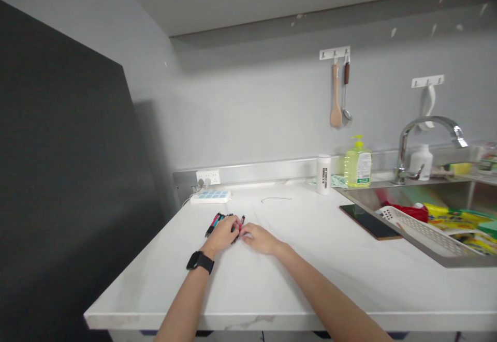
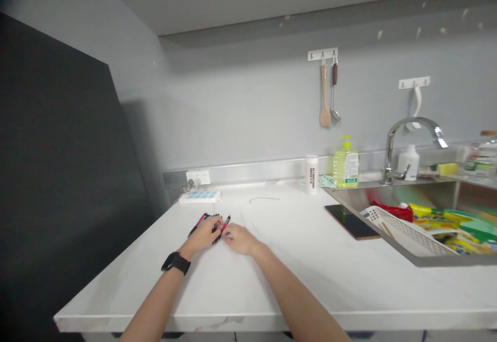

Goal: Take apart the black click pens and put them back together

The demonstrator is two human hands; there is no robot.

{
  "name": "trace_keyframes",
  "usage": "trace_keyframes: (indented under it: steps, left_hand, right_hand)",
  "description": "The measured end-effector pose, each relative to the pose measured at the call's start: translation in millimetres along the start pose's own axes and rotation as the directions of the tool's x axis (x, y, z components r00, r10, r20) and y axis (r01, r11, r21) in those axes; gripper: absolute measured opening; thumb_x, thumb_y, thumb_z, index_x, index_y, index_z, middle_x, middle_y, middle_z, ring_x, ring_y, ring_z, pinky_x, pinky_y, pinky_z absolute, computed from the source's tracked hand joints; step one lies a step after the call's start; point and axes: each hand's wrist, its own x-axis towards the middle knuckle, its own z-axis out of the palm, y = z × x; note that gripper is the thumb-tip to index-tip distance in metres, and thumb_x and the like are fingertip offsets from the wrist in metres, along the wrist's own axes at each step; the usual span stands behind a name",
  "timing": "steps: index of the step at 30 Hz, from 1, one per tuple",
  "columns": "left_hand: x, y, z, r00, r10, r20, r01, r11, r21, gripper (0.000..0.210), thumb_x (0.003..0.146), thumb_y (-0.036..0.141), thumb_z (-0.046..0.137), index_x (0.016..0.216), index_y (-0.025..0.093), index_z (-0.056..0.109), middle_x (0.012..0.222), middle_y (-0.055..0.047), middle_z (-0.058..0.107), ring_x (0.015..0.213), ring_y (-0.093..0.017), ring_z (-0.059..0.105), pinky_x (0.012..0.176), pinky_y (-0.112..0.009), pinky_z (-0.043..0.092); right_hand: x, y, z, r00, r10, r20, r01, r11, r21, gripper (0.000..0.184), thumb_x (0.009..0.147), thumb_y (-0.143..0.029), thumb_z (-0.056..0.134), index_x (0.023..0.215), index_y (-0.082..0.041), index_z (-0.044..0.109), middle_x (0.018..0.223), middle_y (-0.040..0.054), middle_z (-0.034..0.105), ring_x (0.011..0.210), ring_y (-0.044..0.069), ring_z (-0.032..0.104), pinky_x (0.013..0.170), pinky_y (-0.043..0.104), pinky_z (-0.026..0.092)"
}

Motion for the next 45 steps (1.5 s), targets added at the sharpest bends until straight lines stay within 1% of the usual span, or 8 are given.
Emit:
trace_keyframes:
  steps: [12,21,25,30,33,37,41,45]
  left_hand:
    - [-2.1,1.8,-2.1,0.996,0.014,0.091,-0.022,0.996,0.084,0.011,0.078,0.017,0.046,0.075,0.021,0.056,0.076,-0.002,0.064,0.081,-0.019,0.058,0.075,-0.029,0.041]
    - [-1.2,9.8,-9.7,0.996,0.034,0.081,-0.041,0.996,0.078,0.012,0.08,0.019,0.045,0.076,0.019,0.057,0.073,-0.001,0.062,0.07,-0.016,0.055,0.069,-0.026,0.039]
    - [-3.7,11.5,-19.7,0.991,0.003,0.132,-0.015,0.995,0.094,0.013,0.079,0.017,0.045,0.079,0.018,0.058,0.067,0.0,0.06,0.062,-0.014,0.053,0.061,-0.024,0.037]
    - [-6.7,14.3,-26.7,0.993,-0.023,0.117,-0.001,0.979,0.206,0.016,0.078,0.013,0.043,0.076,0.017,0.058,0.066,-0.001,0.06,0.06,-0.014,0.053,0.058,-0.024,0.035]
    - [-6.7,15.4,-25.2,0.987,-0.017,0.162,-0.019,0.976,0.216,0.014,0.079,0.015,0.044,0.077,0.018,0.058,0.068,-0.002,0.061,0.062,-0.014,0.055,0.06,-0.024,0.036]
    - [-6.1,14.5,-22.2,0.976,-0.039,0.215,-0.004,0.981,0.196,0.014,0.082,0.023,0.045,0.078,0.018,0.057,0.073,-0.002,0.064,0.066,-0.015,0.057,0.062,-0.024,0.038]
    - [-4.6,8.9,-18.5,0.97,-0.066,0.235,0.025,0.984,0.174,0.015,0.081,0.03,0.048,0.078,0.018,0.057,0.074,-0.003,0.064,0.065,-0.016,0.057,0.061,-0.025,0.038]
    - [-2.7,3.9,-14.5,0.975,-0.018,0.223,-0.025,0.982,0.189,0.015,0.078,0.03,0.05,0.071,0.018,0.055,0.072,-0.003,0.063,0.068,-0.017,0.057,0.063,-0.026,0.038]
  right_hand:
    - [3.3,-5.2,3.3,0.997,0.073,-0.039,-0.075,0.996,-0.043,0.022,0.078,-0.011,0.049,0.091,-0.018,0.065,0.103,0.0087,0.065,0.101,0.021,0.061,0.094,0.032,0.042]
    - [0.2,-20.7,-14.3,1.0,0.005,0.007,-0.005,0.993,-0.116,0.021,0.084,-0.012,0.045,0.087,-0.014,0.066,0.098,0.0109,0.065,0.089,0.018,0.061,0.084,0.027,0.043]
    - [-2.5,-29.0,-23.1,0.991,0.027,0.13,-0.017,0.997,-0.081,0.021,0.083,-0.012,0.046,0.085,-0.017,0.066,0.088,0.0051,0.069,0.079,0.015,0.062,0.075,0.025,0.043]
    - [-6.3,-35.2,-29.1,0.98,0.113,0.167,-0.059,0.953,-0.298,0.028,0.084,-0.01,0.043,0.102,-0.013,0.064,0.102,0.013,0.068,0.092,0.021,0.064,0.082,0.029,0.043]
    - [-22.2,-46.9,-37.4,0.945,0.241,0.222,-0.127,0.893,-0.432,0.032,0.086,-0.014,0.044,0.114,-0.007,0.06,0.114,0.021,0.061,0.103,0.027,0.061,0.087,0.034,0.043]
    - [-69.3,-62.2,-39.5,0.964,0.229,0.136,-0.163,0.91,-0.381,0.037,0.089,-0.019,0.045,0.123,-0.008,0.056,0.114,0.0188,0.059,0.109,0.028,0.057,0.095,0.038,0.041]
    - [-113.7,-68.3,-26.7,0.975,0.189,-0.112,-0.213,0.939,-0.271,0.03,0.092,-0.023,0.043,0.114,-0.015,0.061,0.113,0.0132,0.057,0.11,0.025,0.053,0.097,0.041,0.04]
    - [-124.8,-67.1,-17.6,0.972,0.184,-0.148,-0.218,0.94,-0.262,0.03,0.092,-0.019,0.041,0.116,-0.015,0.059,0.122,0.0142,0.054,0.118,0.025,0.05,0.105,0.044,0.035]
